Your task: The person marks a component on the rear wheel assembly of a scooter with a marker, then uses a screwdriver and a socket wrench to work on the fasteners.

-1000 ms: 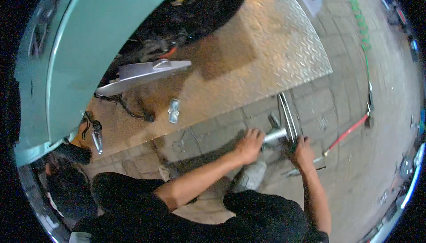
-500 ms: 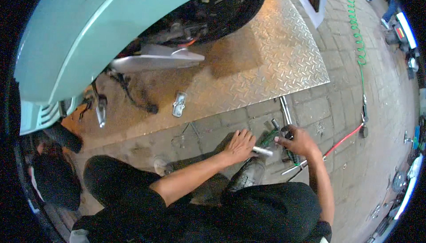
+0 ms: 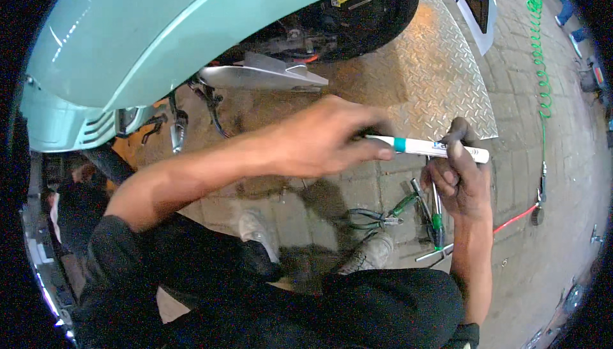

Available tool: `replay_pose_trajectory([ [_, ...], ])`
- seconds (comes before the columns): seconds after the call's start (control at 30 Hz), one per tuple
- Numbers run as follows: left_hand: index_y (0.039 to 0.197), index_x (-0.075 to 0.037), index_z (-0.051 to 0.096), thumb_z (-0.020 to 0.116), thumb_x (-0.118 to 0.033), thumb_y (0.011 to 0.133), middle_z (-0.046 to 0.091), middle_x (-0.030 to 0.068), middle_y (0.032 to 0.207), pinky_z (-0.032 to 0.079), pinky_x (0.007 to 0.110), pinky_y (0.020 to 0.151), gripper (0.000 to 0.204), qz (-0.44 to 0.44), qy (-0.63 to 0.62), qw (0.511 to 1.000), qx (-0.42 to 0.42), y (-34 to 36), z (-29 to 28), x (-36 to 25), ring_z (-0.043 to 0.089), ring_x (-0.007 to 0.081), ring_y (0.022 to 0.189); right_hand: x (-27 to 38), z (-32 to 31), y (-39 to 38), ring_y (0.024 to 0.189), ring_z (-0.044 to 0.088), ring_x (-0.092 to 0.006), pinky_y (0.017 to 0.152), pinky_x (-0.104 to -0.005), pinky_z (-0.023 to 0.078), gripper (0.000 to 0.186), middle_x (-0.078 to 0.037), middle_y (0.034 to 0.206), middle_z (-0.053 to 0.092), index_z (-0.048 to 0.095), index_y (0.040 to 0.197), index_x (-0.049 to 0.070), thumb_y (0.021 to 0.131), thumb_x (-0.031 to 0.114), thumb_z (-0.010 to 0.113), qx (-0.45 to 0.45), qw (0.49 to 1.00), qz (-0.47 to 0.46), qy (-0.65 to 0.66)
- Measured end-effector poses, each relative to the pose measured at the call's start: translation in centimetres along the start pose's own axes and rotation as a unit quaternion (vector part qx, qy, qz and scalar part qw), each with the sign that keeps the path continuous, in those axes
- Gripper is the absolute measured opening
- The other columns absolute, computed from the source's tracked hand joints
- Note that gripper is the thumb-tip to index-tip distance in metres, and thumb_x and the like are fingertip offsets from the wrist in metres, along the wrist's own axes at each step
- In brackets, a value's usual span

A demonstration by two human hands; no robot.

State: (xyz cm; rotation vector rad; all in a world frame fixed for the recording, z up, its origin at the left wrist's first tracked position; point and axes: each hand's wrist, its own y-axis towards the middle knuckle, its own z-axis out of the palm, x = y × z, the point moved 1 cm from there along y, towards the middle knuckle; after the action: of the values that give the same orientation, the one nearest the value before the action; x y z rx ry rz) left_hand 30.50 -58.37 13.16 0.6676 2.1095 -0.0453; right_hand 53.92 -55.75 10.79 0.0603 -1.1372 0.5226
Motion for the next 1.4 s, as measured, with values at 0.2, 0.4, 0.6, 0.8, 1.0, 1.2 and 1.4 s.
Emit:
replay_pose_trajectory([
  [0.2, 0.089, -0.002, 0.062, 0.059, -0.027, 0.091, 0.059, 0.015, 0.071, 0.044, 0.039, 0.059, 0.025, -0.203, 0.05, 0.974, 0.086, -4.6, -6.2, -5.8, 0.059, 0.0308, 0.066, 1.2, 8.2, 1.2, 0.04, 0.048, -0.0154, 0.039, -0.0279, 0.043, 0.051, -0.013, 0.058, 0.058, 0.045, 0.088, 0.006, 0.085, 0.056, 0.055, 0.168, 0.98, 0.107, 0.023],
  [0.4, 0.094, 0.0, 0.052, 0.048, -0.025, 0.097, 0.051, 0.0123, 0.066, 0.042, 0.035, 0.058, 0.025, -0.233, -0.375, 0.865, 0.238, -7.2, -6.0, -9.1, 0.052, 0.0291, 0.062, 4.5, 4.4, -1.4, 0.068, 0.068, -0.0276, 0.056, -0.0344, 0.054, 0.041, -0.023, 0.079, 0.065, 0.056, 0.099, -0.003, 0.08, 0.031, 0.067, 0.32, 0.943, -0.093, -0.015],
  [0.6, 0.078, -0.005, 0.056, 0.025, -0.044, 0.101, 0.051, 0.0038, 0.061, 0.04, 0.03, 0.056, 0.055, -0.477, -0.436, 0.76, -0.066, -15.4, -5.7, -3.4, 0.048, 0.016, 0.055, 2.9, -4.2, 2.3, 0.08, 0.062, -0.023, 0.072, -0.0335, 0.052, 0.044, -0.015, 0.094, 0.064, 0.052, 0.12, -0.003, 0.092, 0.03, 0.049, 0.064, 0.986, -0.154, -0.008],
  [0.8, 0.083, -0.004, 0.058, 0.06, -0.038, 0.087, 0.054, 0.007, 0.071, 0.04, 0.033, 0.054, 0.035, -0.076, -0.064, 0.995, 0.024, -9.1, -7.7, -3.9, 0.052, 0.0237, 0.063, -4.7, 6.2, 12.8, 0.074, 0.061, -0.0139, 0.069, -0.0275, 0.049, 0.029, -0.012, 0.091, 0.066, 0.059, 0.094, 0.0, 0.082, 0.025, 0.069, 0.111, 0.925, -0.161, -0.325],
  [1.0, 0.072, -0.005, 0.059, 0.055, -0.046, 0.088, 0.054, 0.0073, 0.065, 0.039, 0.039, 0.052, 0.044, -0.105, -0.022, 0.994, 0.008, -10.1, -8.0, -3.1, 0.054, 0.0294, 0.057, -8.4, 8.4, 17.9, 0.074, 0.06, -0.0109, 0.067, -0.0256, 0.049, 0.022, -0.006, 0.086, 0.066, 0.063, 0.097, 0.0, 0.079, 0.012, 0.069, 0.067, 0.955, -0.207, -0.203],
  [1.2, 0.085, -0.005, 0.06, 0.071, -0.029, 0.076, 0.054, 0.0074, 0.076, 0.042, 0.037, 0.054, 0.028, -0.118, 0.017, 0.987, 0.105, -10.0, -9.4, -2.3, 0.054, 0.0266, 0.066, -9.7, 9.3, 19.2, 0.086, 0.063, -0.0156, 0.08, -0.0305, 0.05, 0.032, -0.009, 0.095, 0.068, 0.061, 0.107, -0.001, 0.076, 0.008, 0.067, 0.038, 0.942, -0.22, -0.251],
  [1.4, 0.085, -0.005, 0.06, 0.072, -0.027, 0.076, 0.056, 0.0075, 0.077, 0.045, 0.036, 0.057, 0.027, -0.122, -0.002, 0.986, 0.112, -10.2, -9.4, -2.5, 0.056, 0.0261, 0.067, -9.7, 9.3, 20.1, 0.089, 0.064, -0.017, 0.081, -0.0315, 0.05, 0.03, -0.01, 0.095, 0.069, 0.062, 0.106, 0.002, 0.077, 0.009, 0.069, 0.049, 0.929, -0.256, -0.263],
])
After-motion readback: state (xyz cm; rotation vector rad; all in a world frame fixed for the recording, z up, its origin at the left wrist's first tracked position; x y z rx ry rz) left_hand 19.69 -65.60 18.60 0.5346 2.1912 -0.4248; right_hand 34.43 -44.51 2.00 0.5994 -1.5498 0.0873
